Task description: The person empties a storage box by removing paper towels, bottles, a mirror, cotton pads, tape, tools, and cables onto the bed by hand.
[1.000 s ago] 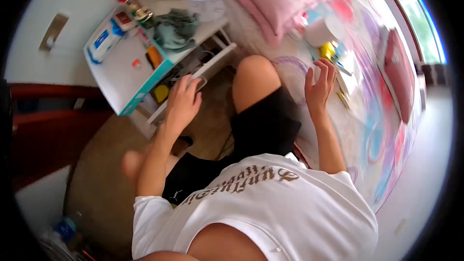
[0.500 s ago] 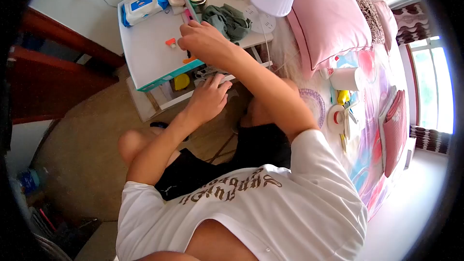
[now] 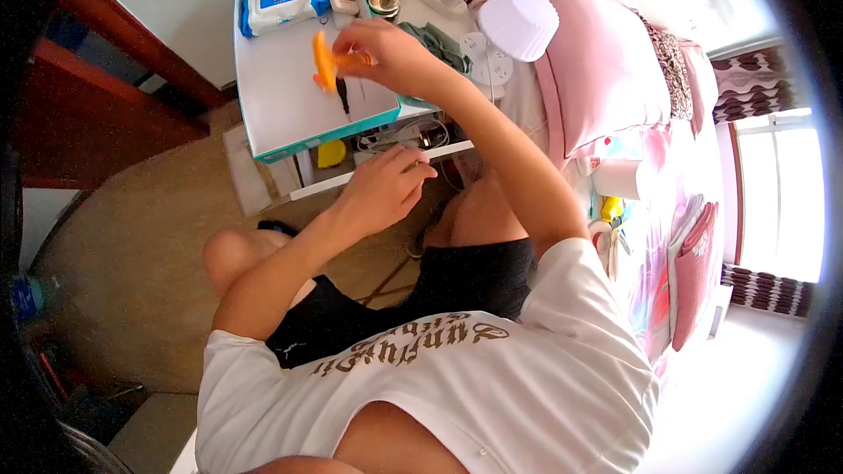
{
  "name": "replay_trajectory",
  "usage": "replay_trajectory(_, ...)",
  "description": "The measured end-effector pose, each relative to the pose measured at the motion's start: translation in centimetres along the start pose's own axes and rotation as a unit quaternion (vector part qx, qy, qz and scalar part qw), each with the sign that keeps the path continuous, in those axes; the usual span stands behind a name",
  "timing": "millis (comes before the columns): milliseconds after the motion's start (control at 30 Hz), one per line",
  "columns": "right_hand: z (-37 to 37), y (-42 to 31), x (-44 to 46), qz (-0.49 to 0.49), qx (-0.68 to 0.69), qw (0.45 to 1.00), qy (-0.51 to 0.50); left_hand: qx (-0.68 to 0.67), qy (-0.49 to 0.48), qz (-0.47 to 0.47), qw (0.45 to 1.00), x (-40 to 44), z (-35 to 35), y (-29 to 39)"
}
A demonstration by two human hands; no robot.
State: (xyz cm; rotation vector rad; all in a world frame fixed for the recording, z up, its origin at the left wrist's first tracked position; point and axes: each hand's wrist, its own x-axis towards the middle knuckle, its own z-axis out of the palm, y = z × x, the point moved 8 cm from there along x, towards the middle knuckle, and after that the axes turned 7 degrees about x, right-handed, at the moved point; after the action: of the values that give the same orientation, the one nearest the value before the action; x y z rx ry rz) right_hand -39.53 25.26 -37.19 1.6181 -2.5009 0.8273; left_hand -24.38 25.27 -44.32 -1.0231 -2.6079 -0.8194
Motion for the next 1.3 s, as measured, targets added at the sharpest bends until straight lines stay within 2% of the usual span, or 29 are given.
replay_trajectory(33, -1.3, 1.2, -0.3, 0.102, 0.142, 0.983, 0.061, -0.027, 0.086, 0.014, 0.996, 0.4, -2.8, 0.2)
replay_trajectory(67, -1.9, 2.8, -0.9, 0.2, 0.28, 0.931, 0.121, -0.053, 0.171, 0.029, 0.983, 0.7, -5.7, 0.4)
replay_trajectory(100, -2.1, 3.4, -1.2, 0.193, 0.365, 0.895, 0.167, -0.104, 0.238, -0.004, 0.966, 0.8, -8.5, -0.5)
replay_trajectory(133, -2.4, 3.2, -1.1, 0.189, 0.365, 0.896, 0.17, -0.115, 0.285, -0.029, 0.951, 0.6, -10.6, -1.6)
replay_trajectory(200, -2.8, 2.9, -1.2, 0.181, 0.486, 0.825, 0.224, -0.113, 0.372, -0.108, 0.915, -0.1, -13.5, -4.9)
replay_trajectory(233, -2.8, 2.4, -1.0, 0.173, 0.515, 0.807, 0.231, -0.171, 0.427, -0.146, 0.876, 0.0, -14.1, -7.3)
replay_trajectory(267, -2.6, 2.5, -0.8, 0.169, 0.518, 0.806, 0.232, -0.239, 0.437, -0.187, 0.847, 0.2, -14.3, -9.3)
replay_trajectory(333, -1.7, 2.8, 0.0, 0.165, 0.526, 0.805, 0.219, -0.302, 0.368, -0.204, 0.856, 2.0, -14.2, -11.5)
replay_trajectory(367, -1.2, 3.0, 0.3, 0.171, 0.526, 0.8, 0.234, -0.295, 0.37, -0.202, 0.858, 2.4, -14.5, -11.8)
replay_trajectory(400, -1.0, 2.9, 0.6, 0.166, 0.529, 0.799, 0.235, -0.357, 0.316, -0.213, 0.853, 3.3, -13.5, -12.2)
replay_trajectory(433, -1.1, 3.1, 0.6, 0.184, 0.447, 0.841, 0.243, -0.418, 0.259, -0.223, 0.842, 4.1, -12.5, -12.4)
replay_trajectory(467, -1.4, 3.4, 0.5, 0.202, 0.36, 0.876, 0.249, -0.415, 0.258, -0.22, 0.844, 4.3, -12.3, -12.7)
replay_trajectory(533, -2.1, 2.9, 0.3, 0.21, 0.353, 0.872, 0.266, -0.371, 0.253, -0.221, 0.866, 4.7, -11.9, -13.3)
replay_trajectory(600, -1.9, 2.4, 0.1, 0.242, 0.42, 0.841, 0.242, -0.39, 0.245, -0.241, 0.854, 5.0, -11.3, -14.1)
replay_trajectory(667, -2.6, 3.5, -0.4, 0.269, 0.407, 0.834, 0.258, -0.412, 0.218, -0.282, 0.838, 5.3, -10.4, -14.7)
replay_trajectory(733, -6.2, 3.1, -1.3, 0.195, 0.143, 0.915, 0.323, -0.423, 0.205, -0.28, 0.837, 5.8, -9.9, -14.5)
replay_trajectory(767, -6.5, 3.7, -1.5, 0.184, 0.201, 0.909, 0.316, -0.434, 0.19, -0.277, 0.836, 6.0, -9.5, -14.2)
replay_trajectory(800, -6.9, 4.1, -2.0, 0.19, 0.201, 0.907, 0.319, -0.436, 0.184, -0.279, 0.836, 6.1, -9.2, -14.3)
replay_trajectory(867, -7.2, 3.5, -1.9, 0.09, 0.314, 0.911, 0.253, -0.434, 0.134, -0.245, 0.857, 6.9, -8.6, -14.0)
replay_trajectory(900, -7.2, 3.5, -2.1, 0.106, 0.298, 0.928, 0.195, -0.436, 0.131, -0.244, 0.856, 7.1, -8.4, -14.0)
replay_trajectory(933, -7.7, 3.7, -2.4, 0.108, 0.298, 0.928, 0.195, -0.442, 0.119, -0.239, 0.857, 7.3, -8.2, -13.9)
replay_trajectory(1033, -7.8, 3.6, -2.7, 0.062, 0.289, 0.941, 0.165, -0.46, 0.095, -0.23, 0.852, 7.8, -8.2, -13.4)
replay_trajectory(1100, -8.0, 3.4, -3.0, -0.004, 0.313, 0.936, 0.163, -0.473, 0.079, -0.224, 0.849, 7.8, -8.0, -12.9)
replay_trajectory(1233, -8.2, 4.4, -3.4, 0.024, 0.321, 0.923, 0.211, -0.453, 0.082, -0.224, 0.859, 7.7, -8.2, -13.4)
replay_trajectory(1300, -7.6, 4.5, -3.7, 0.117, 0.368, 0.902, 0.194, -0.437, 0.086, -0.227, 0.866, 7.4, -8.0, -13.6)
